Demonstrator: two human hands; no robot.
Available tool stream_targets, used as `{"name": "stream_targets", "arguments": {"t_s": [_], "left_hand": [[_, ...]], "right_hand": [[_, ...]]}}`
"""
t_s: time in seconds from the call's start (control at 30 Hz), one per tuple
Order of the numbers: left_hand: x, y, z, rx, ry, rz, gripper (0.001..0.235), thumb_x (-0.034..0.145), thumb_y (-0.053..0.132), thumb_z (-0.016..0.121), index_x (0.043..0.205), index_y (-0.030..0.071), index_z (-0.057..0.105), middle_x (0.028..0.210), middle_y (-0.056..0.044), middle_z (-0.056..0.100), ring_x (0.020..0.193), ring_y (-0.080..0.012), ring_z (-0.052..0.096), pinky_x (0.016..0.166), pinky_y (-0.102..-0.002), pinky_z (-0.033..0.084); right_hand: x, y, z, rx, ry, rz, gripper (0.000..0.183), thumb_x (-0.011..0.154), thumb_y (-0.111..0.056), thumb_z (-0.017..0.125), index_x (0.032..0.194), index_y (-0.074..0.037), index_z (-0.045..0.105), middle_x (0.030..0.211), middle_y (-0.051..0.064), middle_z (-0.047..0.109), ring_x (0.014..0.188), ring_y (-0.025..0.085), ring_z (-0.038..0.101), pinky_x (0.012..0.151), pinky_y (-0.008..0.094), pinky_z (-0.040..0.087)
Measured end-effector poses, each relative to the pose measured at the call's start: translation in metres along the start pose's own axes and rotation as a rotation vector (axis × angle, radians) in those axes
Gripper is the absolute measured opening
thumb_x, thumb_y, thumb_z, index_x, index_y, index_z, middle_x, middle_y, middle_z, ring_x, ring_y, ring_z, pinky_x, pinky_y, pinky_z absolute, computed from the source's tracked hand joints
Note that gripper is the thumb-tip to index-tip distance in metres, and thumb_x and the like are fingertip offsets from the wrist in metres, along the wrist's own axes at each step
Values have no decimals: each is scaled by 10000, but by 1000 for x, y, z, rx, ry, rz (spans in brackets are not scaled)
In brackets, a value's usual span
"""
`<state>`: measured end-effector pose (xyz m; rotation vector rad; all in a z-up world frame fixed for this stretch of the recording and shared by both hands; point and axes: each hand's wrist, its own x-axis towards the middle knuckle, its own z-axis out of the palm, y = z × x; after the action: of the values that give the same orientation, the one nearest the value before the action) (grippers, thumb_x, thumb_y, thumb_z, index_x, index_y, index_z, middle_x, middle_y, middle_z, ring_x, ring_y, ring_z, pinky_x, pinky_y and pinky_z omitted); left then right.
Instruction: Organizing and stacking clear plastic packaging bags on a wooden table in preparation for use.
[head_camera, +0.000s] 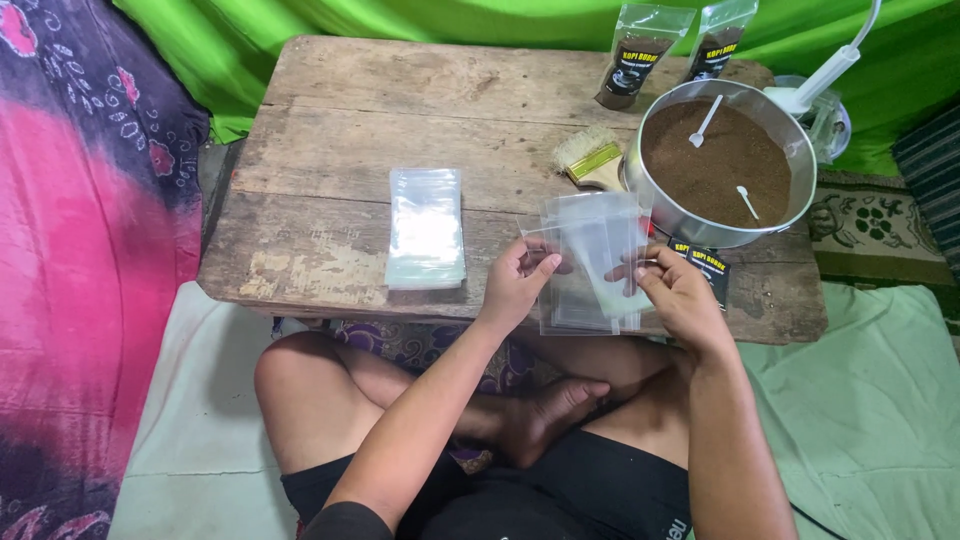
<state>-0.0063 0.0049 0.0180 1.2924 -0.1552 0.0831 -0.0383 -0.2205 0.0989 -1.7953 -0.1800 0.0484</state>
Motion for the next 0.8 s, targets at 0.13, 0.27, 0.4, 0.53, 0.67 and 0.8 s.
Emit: {"name": "stream_targets", "arguments": {"t_s": [0.13,0.27,0.4,0.53,0.67,0.8], "left_hand": [[0,-4,2,-46,49,13,173,962,190,742,1080,82,677,925,-48,737,826,-61,678,745,-211,562],[2,-8,-1,-66,133,38,189,967,206,735,1073,71,653,890,-43,709,776,-64,653,708,-199,568],[1,-11,0,-58,133,67,164,972,169,726,1062,58,646,884,-57,702,764,-71,640,694,-206,564],[2,-14,-2,-64,129,65,165,973,178,726,1063,63,649,880,-52,706,761,-62,644,693,-203,567],[0,-8,0,-44,108,61,152,968,162,728,1055,63,654,858,-58,706,732,-66,643,669,-204,567],[2,-13,-1,-42,111,56,136,963,160,732,1051,83,661,865,-48,710,748,-59,641,682,-198,561]], "right_hand": [[19,49,-24,-7,65,-3,315,1129,-179,417,1311,-31,628,872,88,610,613,77,417,594,200,385],[34,53,-33,-833,239,217,431,914,-381,759,1287,-176,689,1026,59,735,1000,302,668,877,477,522],[37,62,-31,-848,191,301,489,876,-265,760,1347,-181,662,935,46,729,1010,330,661,910,519,522],[39,86,-41,-650,240,229,427,908,-172,732,1331,-175,675,876,65,692,810,275,653,818,467,521],[34,86,-44,-666,318,234,171,936,-235,749,1103,-197,757,867,7,726,794,205,678,765,382,526],[30,67,-43,-630,397,233,138,946,-182,735,1083,-180,751,890,6,722,785,151,665,739,342,518]]}}
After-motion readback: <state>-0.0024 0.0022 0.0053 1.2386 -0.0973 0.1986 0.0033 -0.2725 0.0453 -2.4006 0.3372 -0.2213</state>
